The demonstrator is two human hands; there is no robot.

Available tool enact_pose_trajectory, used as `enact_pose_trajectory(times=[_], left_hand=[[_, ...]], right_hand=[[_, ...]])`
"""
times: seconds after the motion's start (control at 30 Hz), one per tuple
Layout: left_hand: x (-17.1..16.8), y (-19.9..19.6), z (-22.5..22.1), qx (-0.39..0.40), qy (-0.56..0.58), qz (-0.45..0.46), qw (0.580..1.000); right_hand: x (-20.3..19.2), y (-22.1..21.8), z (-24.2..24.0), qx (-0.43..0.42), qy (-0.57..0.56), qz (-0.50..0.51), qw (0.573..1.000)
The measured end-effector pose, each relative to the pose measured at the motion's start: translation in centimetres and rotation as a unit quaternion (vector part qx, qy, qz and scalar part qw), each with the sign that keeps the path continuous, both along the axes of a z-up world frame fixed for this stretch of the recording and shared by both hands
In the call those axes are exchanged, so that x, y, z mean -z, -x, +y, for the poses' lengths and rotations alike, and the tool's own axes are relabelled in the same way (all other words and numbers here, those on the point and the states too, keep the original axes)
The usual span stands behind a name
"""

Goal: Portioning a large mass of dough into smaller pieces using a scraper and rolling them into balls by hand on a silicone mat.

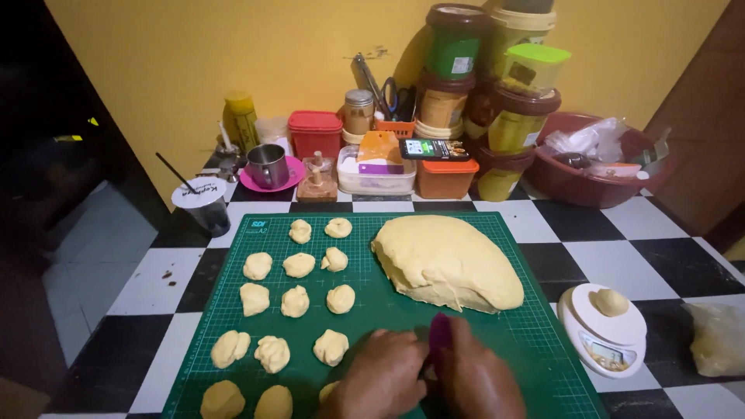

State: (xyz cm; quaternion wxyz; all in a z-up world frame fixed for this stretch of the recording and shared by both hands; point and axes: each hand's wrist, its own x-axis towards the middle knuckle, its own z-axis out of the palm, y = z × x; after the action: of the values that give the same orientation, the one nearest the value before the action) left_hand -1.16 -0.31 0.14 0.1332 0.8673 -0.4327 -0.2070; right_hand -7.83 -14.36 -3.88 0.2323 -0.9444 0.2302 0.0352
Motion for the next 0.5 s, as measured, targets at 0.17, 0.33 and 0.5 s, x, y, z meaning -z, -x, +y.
enact_pose_trajectory(times=[0.17,0.33,0.5], left_hand=[[2.3,-0.7,0.4,0.026,0.013,-0.038,0.999],[3.0,-1.4,1.5,-0.038,0.185,-0.048,0.981],[-0.9,-0.4,1.5,-0.162,0.191,0.148,0.957]], right_hand=[[-7.9,-3.3,1.2,-0.082,0.039,0.163,0.982],[-4.4,-3.2,-5.5,-0.077,-0.010,0.026,0.997],[-4.6,2.1,-9.1,0.173,-0.097,-0.022,0.980]])
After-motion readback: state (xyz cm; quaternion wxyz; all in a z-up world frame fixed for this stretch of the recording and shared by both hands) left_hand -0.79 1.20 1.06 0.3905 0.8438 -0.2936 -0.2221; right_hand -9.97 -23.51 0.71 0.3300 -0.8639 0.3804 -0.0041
